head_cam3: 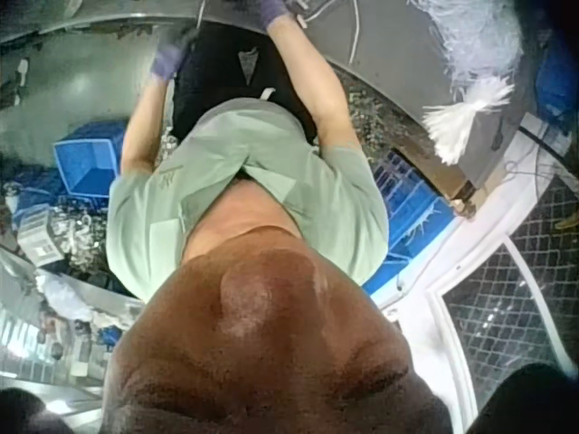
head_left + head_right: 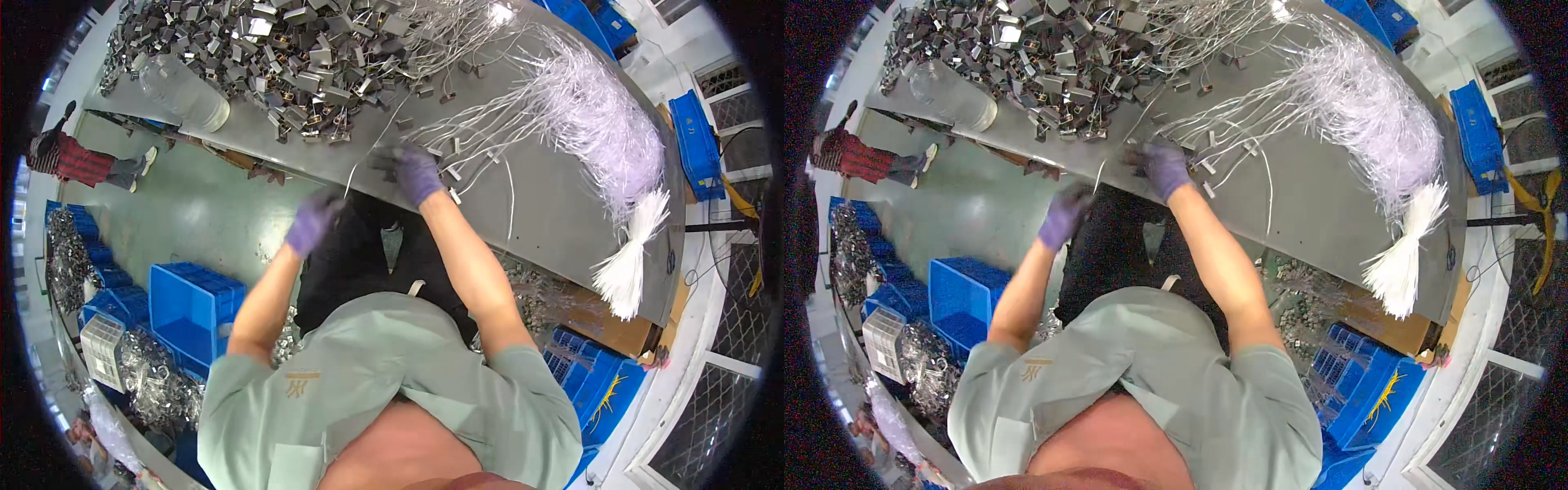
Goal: Organizing and bundling wire harnesses at a manual assembly station.
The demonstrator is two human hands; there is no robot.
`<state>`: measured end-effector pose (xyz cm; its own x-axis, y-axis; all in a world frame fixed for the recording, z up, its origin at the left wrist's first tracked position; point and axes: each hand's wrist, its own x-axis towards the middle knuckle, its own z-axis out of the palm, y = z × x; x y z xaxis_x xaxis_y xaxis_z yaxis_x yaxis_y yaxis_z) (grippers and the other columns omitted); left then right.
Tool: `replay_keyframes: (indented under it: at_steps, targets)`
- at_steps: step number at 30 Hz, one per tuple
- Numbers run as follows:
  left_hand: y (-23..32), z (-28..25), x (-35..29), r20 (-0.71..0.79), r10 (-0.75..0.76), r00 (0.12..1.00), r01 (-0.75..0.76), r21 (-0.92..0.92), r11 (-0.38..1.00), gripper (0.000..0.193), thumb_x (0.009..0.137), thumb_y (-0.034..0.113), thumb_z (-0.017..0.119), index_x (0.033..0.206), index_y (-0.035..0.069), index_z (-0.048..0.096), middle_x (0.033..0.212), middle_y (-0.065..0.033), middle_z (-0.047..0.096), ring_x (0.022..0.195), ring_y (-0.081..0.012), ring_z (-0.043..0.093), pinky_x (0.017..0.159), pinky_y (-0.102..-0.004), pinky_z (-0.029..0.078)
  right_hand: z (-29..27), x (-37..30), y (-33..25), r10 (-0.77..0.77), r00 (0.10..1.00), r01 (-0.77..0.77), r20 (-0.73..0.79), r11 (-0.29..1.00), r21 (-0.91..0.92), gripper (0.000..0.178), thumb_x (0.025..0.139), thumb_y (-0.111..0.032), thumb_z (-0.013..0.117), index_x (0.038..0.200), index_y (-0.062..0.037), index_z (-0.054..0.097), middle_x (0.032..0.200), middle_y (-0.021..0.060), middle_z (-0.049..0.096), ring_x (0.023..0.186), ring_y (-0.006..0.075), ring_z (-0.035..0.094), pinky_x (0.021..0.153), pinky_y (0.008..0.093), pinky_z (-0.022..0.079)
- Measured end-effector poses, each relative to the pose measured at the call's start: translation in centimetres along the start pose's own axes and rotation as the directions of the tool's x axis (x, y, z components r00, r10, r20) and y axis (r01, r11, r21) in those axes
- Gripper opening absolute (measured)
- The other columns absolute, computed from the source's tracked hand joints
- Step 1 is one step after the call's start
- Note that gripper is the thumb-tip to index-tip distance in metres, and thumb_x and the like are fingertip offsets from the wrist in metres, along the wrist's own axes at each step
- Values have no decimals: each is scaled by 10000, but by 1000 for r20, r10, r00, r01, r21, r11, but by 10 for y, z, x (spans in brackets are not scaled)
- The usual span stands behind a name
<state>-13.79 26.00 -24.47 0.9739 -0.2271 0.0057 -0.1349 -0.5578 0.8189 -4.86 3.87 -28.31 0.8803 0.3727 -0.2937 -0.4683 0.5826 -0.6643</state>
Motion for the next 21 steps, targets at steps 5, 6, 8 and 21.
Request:
replay_keyframes:
  at_steps: [5,6,8,21]
  targets:
    - [-18,-18,-123,159,-316,935,353,-361,863,281,858,213,588,993,-29,633,716,-57,562,618,-134,525,568,-284,435,-19,55,32,-91,972,76,-218,994,-73,271,884,-157,563,1110,-9,571,987,130,667,837,268,667,664,360,522]
    - [-24,-19,-141,179,-358,916,400,-458,794,278,863,213,593,998,-26,640,689,-33,544,571,-113,501,521,-268,414,-24,60,32,-119,962,108,-246,992,-60,282,893,-161,561,1133,-13,554,984,129,664,846,275,668,669,370,525]
    - [-39,-20,-167,167,-480,861,498,-462,733,245,873,187,598,1024,0,648,676,-10,551,560,-86,492,511,-248,404,-33,63,23,-442,892,291,-90,717,-633,311,902,-171,564,1168,-14,528,957,127,657,846,279,669,648,389,530]
    - [-90,-30,-193,-4,-599,801,477,-601,642,275,888,118,585,1144,30,636,571,27,485,450,-69,437,428,-230,326,-21,23,-89,-584,694,538,-422,809,-236,312,888,-224,607,1041,48,614,837,78,630,676,148,593,574,299,480]
